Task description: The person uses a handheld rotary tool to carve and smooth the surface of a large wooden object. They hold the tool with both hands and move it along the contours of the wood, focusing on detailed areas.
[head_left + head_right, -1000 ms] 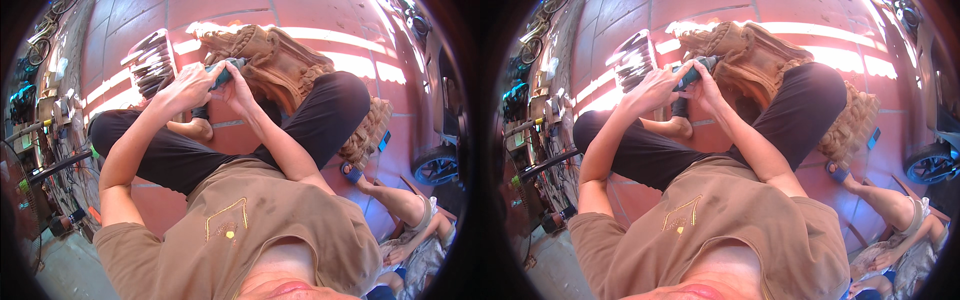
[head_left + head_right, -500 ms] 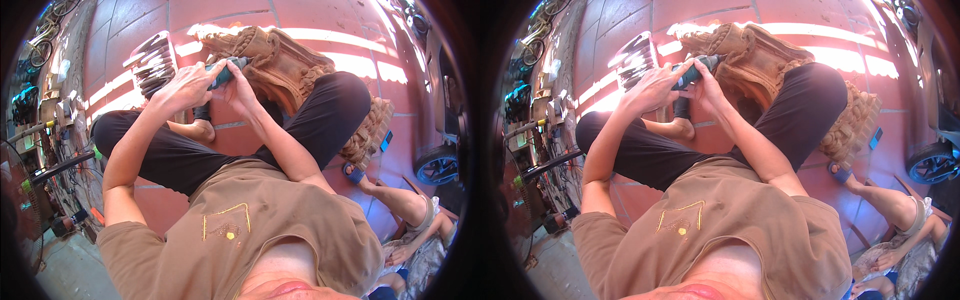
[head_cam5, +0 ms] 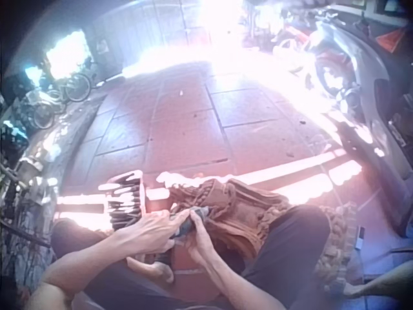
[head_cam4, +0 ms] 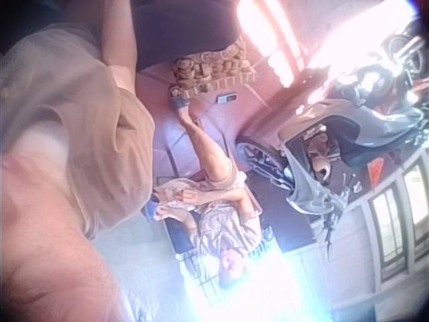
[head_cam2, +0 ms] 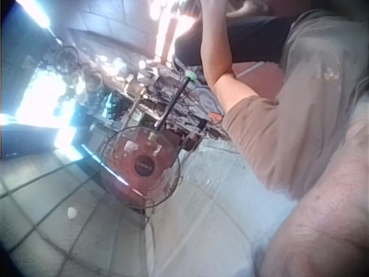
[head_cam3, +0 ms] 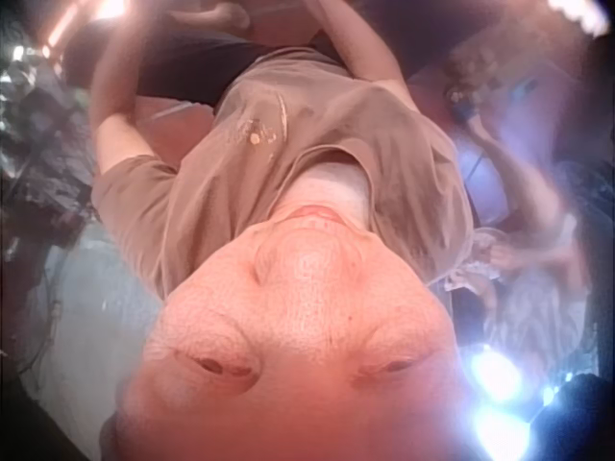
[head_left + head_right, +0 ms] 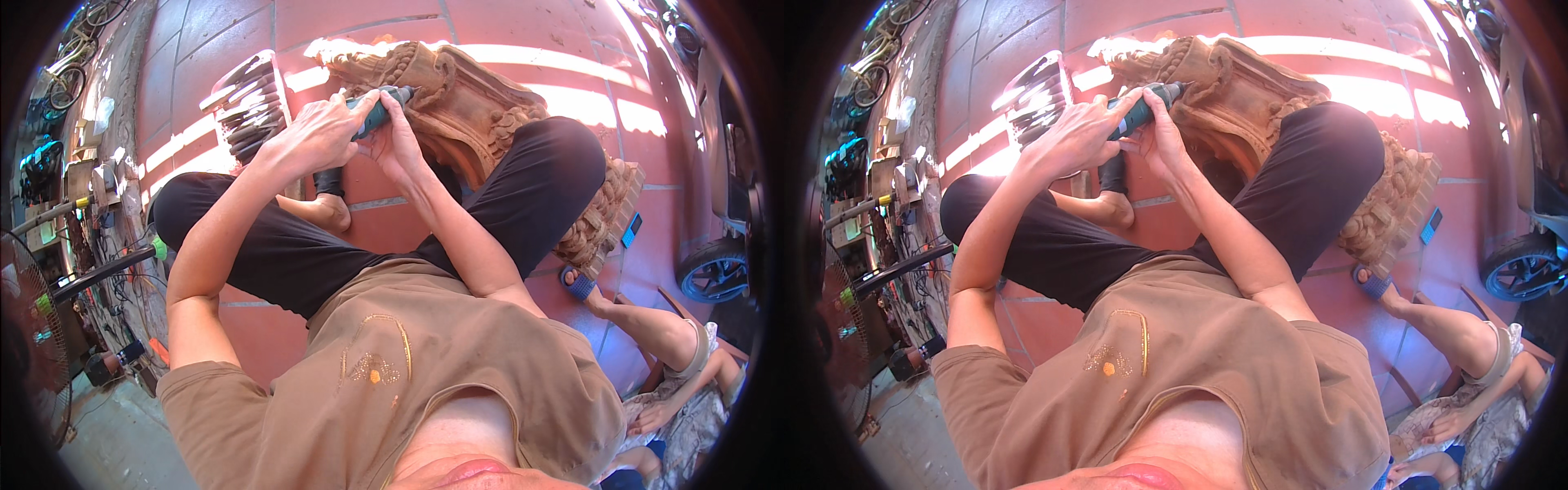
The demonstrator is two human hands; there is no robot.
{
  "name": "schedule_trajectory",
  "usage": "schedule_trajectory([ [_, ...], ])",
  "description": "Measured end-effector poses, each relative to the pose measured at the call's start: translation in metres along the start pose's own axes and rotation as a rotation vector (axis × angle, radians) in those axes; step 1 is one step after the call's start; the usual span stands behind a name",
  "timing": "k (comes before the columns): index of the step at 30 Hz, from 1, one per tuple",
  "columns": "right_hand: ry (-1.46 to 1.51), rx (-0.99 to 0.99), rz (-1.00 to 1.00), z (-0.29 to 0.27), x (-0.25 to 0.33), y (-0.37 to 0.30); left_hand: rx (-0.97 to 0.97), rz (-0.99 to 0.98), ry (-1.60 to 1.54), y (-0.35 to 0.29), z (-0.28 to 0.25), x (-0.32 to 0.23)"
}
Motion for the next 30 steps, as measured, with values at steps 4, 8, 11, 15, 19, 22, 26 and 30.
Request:
schedule_trajectory([
  [4,-0.007,-0.001,0.0,-0.003,0.0,0.0,0.022,-0.003,0.002,0.002,0.0,-0.002],
  [8,-0.021,-0.017,-0.009,-0.001,0.001,-0.003,0.032,-0.001,0.009,0.004,0.0,-0.003],
  [11,-0.03,-0.022,-0.01,-0.001,0.003,-0.005,0.028,-0.007,-0.002,0.004,0.001,-0.004],
  [15,-0.036,-0.028,-0.02,0.003,0.004,-0.007,0.056,-0.025,0.01,0.006,0.002,-0.005],
  [19,-0.04,-0.009,-0.011,-0.002,0.003,-0.006,0.083,-0.038,-0.005,0.006,0.001,-0.007],
  [22,-0.035,-0.001,-0.01,-0.001,0.002,-0.006,0.051,-0.021,0.005,0.005,0.005,-0.005],
  [26,-0.036,-0.013,-0.026,0.004,0.005,-0.01,0.085,-0.044,0.008,0.005,0.001,-0.008],
  [30,-0.045,-0.018,-0.038,0.003,0.005,-0.009,0.087,-0.047,0.018,0.005,0.0,-0.009],
])
Point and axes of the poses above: each hand's wrist, its own y-axis towards the middle knuckle, its own z-axis out of the palm, x = y × z, the point moved 3 cm from there along y, towards the middle knuckle, and after that the axes turned 2 degrees about -x, right-handed, at the moved point
